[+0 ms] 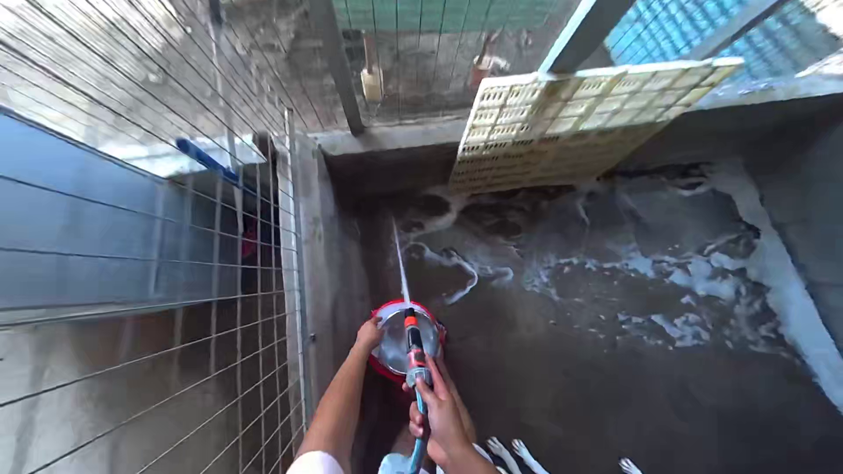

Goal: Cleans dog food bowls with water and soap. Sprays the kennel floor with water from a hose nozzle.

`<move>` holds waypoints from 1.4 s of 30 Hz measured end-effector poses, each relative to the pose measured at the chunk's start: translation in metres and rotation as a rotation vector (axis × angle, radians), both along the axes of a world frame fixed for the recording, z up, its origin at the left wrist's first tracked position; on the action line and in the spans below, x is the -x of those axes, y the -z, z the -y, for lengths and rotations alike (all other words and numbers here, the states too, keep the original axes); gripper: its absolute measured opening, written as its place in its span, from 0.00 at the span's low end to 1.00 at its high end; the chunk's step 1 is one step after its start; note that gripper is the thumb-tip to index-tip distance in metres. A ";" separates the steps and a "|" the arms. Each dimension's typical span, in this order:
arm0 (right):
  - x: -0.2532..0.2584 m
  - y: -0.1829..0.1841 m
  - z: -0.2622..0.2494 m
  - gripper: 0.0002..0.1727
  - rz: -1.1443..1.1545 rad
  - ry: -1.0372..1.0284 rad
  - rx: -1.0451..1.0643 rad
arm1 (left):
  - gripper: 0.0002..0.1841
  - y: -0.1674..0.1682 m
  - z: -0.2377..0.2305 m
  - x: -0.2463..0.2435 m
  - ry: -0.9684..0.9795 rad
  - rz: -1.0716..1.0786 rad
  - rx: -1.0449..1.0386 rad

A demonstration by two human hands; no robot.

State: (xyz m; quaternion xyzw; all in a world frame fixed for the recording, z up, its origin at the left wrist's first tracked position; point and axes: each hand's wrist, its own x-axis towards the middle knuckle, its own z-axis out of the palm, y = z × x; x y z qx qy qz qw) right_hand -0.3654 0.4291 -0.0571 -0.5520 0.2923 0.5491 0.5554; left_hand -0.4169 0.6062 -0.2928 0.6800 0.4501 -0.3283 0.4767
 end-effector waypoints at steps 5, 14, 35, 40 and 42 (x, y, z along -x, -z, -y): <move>-0.012 0.034 0.019 0.33 -0.030 0.061 0.021 | 0.28 0.070 0.006 -0.024 0.201 -0.071 -0.042; -0.019 0.046 0.019 0.34 -0.070 0.042 0.081 | 0.20 0.088 0.027 -0.026 0.228 -0.013 0.096; -0.025 0.040 0.022 0.36 -0.034 -0.104 -0.007 | 0.26 -0.024 -0.062 -0.051 -0.505 0.128 -0.221; -0.025 0.046 0.003 0.36 0.123 -0.216 -0.163 | 0.27 0.065 -0.142 -0.111 -0.905 0.276 -0.175; -0.027 0.054 -0.001 0.36 0.144 -0.233 -0.215 | 0.23 0.070 -0.153 -0.142 -0.924 0.254 -0.218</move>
